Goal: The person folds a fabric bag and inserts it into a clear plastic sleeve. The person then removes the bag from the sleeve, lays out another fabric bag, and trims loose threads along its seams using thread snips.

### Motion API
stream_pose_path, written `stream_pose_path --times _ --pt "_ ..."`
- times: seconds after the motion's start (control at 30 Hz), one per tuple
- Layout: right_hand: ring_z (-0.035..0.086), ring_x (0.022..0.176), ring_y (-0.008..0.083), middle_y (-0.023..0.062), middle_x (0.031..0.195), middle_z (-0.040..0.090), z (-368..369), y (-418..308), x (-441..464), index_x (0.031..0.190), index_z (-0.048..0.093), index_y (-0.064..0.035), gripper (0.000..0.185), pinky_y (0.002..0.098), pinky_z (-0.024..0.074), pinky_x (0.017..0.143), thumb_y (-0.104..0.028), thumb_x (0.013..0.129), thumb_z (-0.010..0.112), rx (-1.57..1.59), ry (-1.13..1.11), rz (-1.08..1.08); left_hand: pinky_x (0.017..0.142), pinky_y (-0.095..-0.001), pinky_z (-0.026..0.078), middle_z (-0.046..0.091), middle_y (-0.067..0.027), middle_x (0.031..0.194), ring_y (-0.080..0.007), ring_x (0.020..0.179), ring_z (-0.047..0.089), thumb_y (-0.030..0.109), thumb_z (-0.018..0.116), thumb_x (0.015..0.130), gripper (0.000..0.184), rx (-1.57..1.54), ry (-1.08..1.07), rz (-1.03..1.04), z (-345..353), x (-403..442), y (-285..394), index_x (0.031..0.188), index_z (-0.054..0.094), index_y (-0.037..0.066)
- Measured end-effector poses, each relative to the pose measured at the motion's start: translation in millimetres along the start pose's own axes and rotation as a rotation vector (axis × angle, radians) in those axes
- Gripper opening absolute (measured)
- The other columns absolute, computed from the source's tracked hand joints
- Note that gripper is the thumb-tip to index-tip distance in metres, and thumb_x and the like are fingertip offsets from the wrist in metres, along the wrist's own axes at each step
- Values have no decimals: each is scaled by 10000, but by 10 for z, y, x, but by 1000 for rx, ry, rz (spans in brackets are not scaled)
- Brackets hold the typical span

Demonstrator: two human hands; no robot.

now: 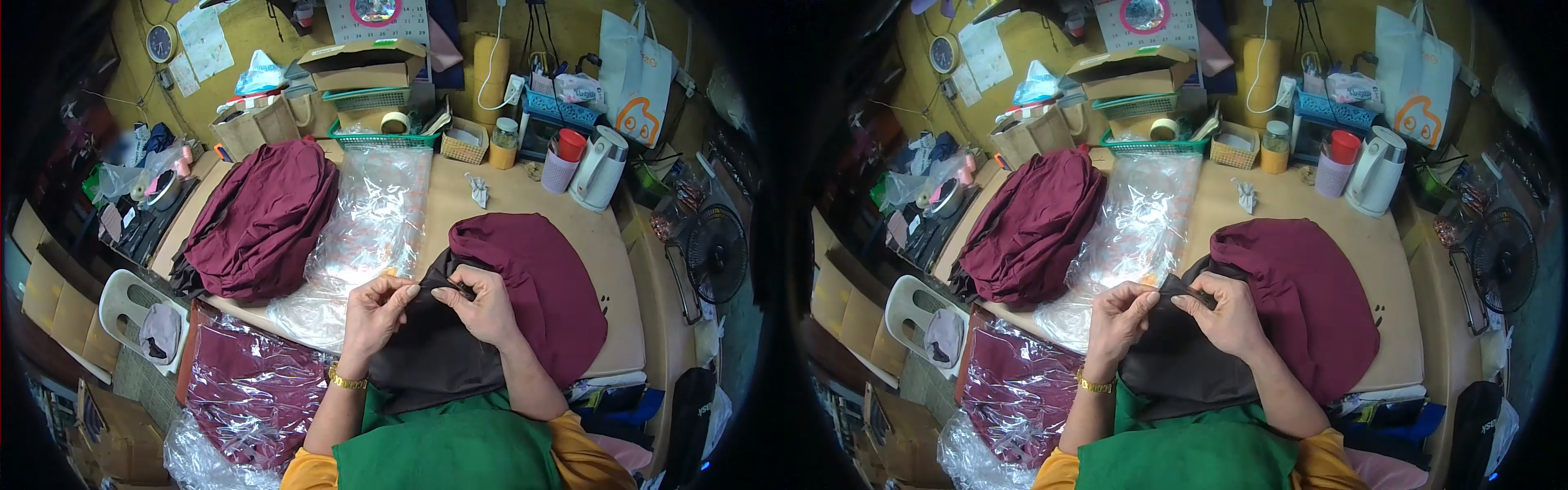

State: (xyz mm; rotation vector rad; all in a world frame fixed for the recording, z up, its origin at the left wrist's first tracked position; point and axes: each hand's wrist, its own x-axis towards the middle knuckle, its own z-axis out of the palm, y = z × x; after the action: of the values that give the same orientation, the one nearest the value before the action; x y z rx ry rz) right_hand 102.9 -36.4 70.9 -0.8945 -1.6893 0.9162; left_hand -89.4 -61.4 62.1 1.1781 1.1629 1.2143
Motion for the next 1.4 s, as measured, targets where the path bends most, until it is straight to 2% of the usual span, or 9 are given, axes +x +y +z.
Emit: stream_pose_path --times 0.13,0.4,0.57,0.9,1.0,1.07,1.13,1.27,1.4 --pt "390 592 53 13 612 479 -37 -13 -6 728 582 10 269 261 335 529 -147 861 755 -43 4 -5 567 -219 570 656 -57 810 -110 654 678 172 634 972 190 -225 8 23 100 -32 -66 1004 610 -14" --pt "618 774 284 94 904 579 38 -245 -79 1107 584 -51 307 393 505 668 -181 866 724 -402 222 -233 643 -226 590 648 -77 831 -149 740 709 215 532 1028 202 -433 26 8 137 -34 -52 929 532 38" --pt "593 697 209 38 839 574 69 -446 -110 892 674 -74 240 345 423 590 -71 683 791 -707 170 -473 672 -248 595 630 -66 847 -145 765 693 215 530 1028 200 -456 18 56 144 -19 -86 915 514 51" --pt "593 695 213 34 798 556 104 -382 -81 910 675 -74 236 336 407 585 -53 693 766 -803 142 -522 722 -278 598 644 -95 915 -148 788 681 183 526 1028 162 -364 4 131 168 -83 -75 960 481 43" --pt "603 698 193 48 850 601 93 -297 -27 915 671 -51 197 312 426 588 -77 746 769 -631 191 -469 735 -284 603 641 -99 911 -156 812 688 175 512 1032 161 -354 -16 160 164 -128 -13 999 477 22" --pt "603 703 136 78 913 650 70 -155 48 953 674 -19 210 332 451 606 -157 820 761 -157 99 -117 740 -286 610 636 -97 901 -160 824 694 170 503 1035 170 -355 -34 168 166 -146 30 1035 474 2" --pt "428 617 16 -43 648 542 -75 -7 107 881 662 9 187 239 352 532 -161 888 738 46 -144 89 612 -241 581 627 -56 773 -117 677 670 179 517 1033 167 -268 55 215 185 -143 59 978 512 21" --pt "363 594 17 -73 622 457 -66 142 110 761 596 -13 243 235 304 517 -162 899 730 114 96 62 422 -204 268 414 58 520 -22 436 329 335 454 1059 414 -359 347 398 -252 20 -90 723 509 99" --pt "340 592 22 -69 613 427 -14 102 116 715 543 -27 290 244 286 508 -151 899 729 113 119 17 604 -208 398 572 -8 832 -54 649 454 123 643 935 136 159 281 489 -21 -14 120 1025 675 26"
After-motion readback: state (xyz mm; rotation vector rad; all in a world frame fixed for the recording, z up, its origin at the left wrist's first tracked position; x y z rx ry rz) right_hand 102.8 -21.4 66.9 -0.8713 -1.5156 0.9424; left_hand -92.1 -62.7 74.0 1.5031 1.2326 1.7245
